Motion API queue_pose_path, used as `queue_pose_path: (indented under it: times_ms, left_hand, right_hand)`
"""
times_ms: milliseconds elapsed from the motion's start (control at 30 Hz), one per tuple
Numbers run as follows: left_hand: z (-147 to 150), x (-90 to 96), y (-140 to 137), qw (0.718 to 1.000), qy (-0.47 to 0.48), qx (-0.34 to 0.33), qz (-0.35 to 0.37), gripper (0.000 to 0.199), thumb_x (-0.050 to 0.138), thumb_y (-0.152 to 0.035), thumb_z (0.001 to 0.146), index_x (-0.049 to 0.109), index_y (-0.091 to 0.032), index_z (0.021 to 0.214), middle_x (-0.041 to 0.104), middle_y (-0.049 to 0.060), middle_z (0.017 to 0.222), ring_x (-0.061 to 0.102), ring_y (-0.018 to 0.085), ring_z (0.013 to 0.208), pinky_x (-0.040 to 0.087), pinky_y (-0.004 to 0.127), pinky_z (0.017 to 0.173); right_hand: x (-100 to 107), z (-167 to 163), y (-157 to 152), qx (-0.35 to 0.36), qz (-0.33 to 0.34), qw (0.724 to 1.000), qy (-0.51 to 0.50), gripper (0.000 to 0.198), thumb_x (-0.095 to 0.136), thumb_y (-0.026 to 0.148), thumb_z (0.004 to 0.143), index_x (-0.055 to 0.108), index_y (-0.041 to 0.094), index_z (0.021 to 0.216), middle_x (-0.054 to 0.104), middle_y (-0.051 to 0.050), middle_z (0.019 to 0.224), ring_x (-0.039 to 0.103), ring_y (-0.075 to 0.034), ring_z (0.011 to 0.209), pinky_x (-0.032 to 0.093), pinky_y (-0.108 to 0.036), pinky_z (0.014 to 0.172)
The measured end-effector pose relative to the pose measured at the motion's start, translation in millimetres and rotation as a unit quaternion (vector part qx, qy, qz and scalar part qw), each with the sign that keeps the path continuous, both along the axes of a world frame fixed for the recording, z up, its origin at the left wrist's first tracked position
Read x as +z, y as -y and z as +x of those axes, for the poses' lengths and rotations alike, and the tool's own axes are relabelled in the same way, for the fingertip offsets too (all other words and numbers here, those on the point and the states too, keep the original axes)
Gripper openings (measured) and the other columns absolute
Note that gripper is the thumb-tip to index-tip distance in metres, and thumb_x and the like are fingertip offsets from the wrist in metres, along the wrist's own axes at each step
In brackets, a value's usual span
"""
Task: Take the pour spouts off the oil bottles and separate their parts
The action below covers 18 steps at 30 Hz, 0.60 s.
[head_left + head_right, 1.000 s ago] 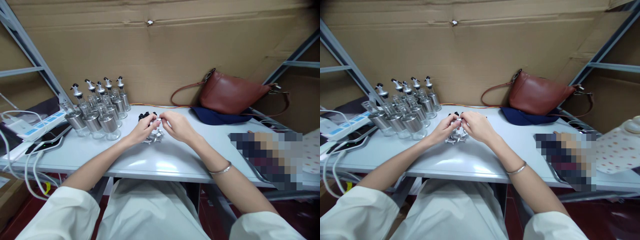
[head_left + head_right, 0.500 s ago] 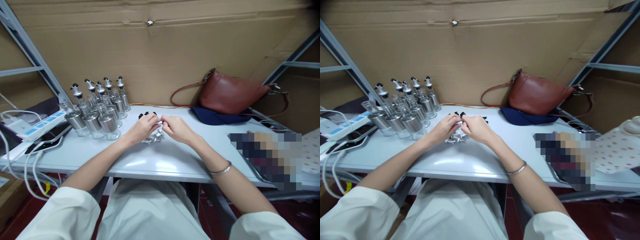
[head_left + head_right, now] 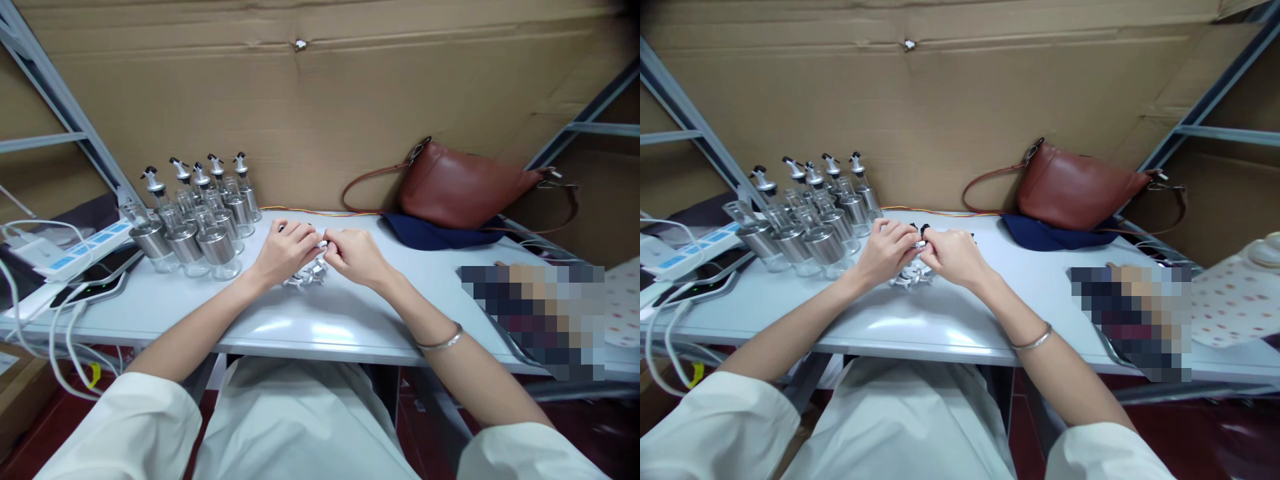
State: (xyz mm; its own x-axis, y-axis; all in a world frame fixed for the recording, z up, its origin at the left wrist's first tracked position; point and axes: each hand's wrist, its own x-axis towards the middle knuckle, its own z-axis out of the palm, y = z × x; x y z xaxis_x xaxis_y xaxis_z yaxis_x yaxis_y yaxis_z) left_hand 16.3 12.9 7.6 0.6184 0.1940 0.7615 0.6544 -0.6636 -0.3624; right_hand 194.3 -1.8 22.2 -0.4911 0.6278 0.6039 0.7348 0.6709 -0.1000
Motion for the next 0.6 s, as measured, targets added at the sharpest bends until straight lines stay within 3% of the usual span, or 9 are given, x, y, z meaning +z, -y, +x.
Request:
queue_pose_path:
  times_ms: [267,600]
  left_hand:
    - [-1.9,0.2,-0.2,0.998,0.009,0.035,0.05,0.015,0.044,-0.029,0.094,0.058,-0.023,0.093,0.068,0.002,0.092,0.055,0.016,0.08,0.027,0.037,0.084]
    - [-5.4,-2.1,-1.4,0.997,0.044,0.059,-0.027,0.02,0.043,-0.022,0.093,0.06,-0.032,0.099,0.064,0.002,0.105,0.054,0.017,0.095,0.024,0.043,0.092]
  right_hand:
    - [1.1,0.0,-0.2,0.024,-0.015,0.999,-0.023,0.012,0.034,0.019,0.074,0.04,0.02,0.064,0.04,0.002,0.051,0.035,-0.013,0.048,0.022,-0.025,0.051]
    - [4.1,-4.1,3.0,0.069,-0.111,0.984,-0.118,0.012,0.032,0.019,0.074,0.031,0.022,0.062,0.03,0.006,0.048,0.03,-0.01,0.043,0.023,-0.023,0.049]
